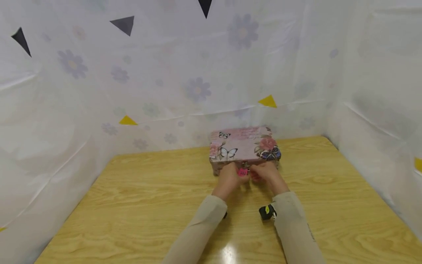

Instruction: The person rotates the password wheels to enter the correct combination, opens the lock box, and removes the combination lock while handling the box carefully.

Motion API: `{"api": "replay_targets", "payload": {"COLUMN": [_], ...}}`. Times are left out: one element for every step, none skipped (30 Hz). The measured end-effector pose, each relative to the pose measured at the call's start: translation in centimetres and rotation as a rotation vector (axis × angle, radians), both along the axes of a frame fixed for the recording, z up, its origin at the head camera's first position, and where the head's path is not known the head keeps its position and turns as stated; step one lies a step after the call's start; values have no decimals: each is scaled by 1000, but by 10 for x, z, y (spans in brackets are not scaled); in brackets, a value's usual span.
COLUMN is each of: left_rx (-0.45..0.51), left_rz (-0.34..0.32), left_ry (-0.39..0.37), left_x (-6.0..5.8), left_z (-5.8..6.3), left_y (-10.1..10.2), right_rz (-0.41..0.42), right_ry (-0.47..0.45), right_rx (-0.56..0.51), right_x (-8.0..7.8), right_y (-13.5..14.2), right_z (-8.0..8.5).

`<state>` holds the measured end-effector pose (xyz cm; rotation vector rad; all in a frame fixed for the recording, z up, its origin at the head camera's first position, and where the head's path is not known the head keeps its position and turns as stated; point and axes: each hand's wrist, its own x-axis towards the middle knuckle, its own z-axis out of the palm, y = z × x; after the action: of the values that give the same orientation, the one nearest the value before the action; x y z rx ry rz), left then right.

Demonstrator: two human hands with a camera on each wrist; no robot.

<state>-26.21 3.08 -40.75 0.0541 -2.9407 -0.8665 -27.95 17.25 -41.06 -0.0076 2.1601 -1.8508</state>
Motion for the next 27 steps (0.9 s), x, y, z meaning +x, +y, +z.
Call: {"api": "replay_targets", "payload": {"left_rx": [-5,-10,-18,-23,-22,-19,-15,-7,-3,8,17,17,15,14,10,16,16,16,20,25,23,25,21,14,8,6,1], "left_rz": [-4,-9,-14,-21,-30,-44,-59,-75,-92,-111,-130,-150,-169,-190,-211,-230,-245,-258,-269,-277,-279,-282,-285,-289,-294,-299,-304], "left_ry": [2,4,8,10,11,16,21,30,40,46,55,64,75,86,96,98,104,108,110,106,103,97,97,96,94,88,87], "left_x": [0,1,1,1,2,2,2,2,2,3,3,3,3,4,4,4,4,4,4,4,5,5,6,6,6,7,7], "left_z": [0,-1,0,-1,-1,-1,-1,-2,-2,-2,-3,-3,-3,-3,-3,-3,-3,-3,-3,-3,-2,-2,-1,0,0,1,2], "left_y": [0,0,0,-1,-1,-2,-2,-3,-4,-6,-7,-9,-10,-11,-13,-14,-15,-16,-16,-17,-17,-17,-17,-18,-18,-19,-19], "right_rz": [6,12,19,26,32,39,48,55,64,73,83,100,116,133,151,172,190,205,216,226,233,237,239,242,248,253,259], "right_ry": [2,4,5,5,4,5,7,7,9,11,13,21,29,39,50,64,77,89,97,104,107,108,106,103,103,102,101], "right_rx": [-2,-7,-12,-17,-19,-20,-18,-16,-9,-4,3,12,20,27,31,34,38,41,44,43,45,51,55,59,63,67,74], "right_x": [1,1,2,2,2,2,2,2,2,2,2,1,1,0,0,0,-1,-1,-1,-1,-1,-1,-1,-1,-1,-2,-2], "right_y": [0,1,2,2,3,3,4,5,5,6,7,8,9,11,12,14,15,16,17,17,17,17,17,17,17,17,17], "right_z": [0,1,1,2,2,3,3,3,3,4,4,3,3,3,2,2,2,2,2,2,2,2,2,2,2,2,1]}}
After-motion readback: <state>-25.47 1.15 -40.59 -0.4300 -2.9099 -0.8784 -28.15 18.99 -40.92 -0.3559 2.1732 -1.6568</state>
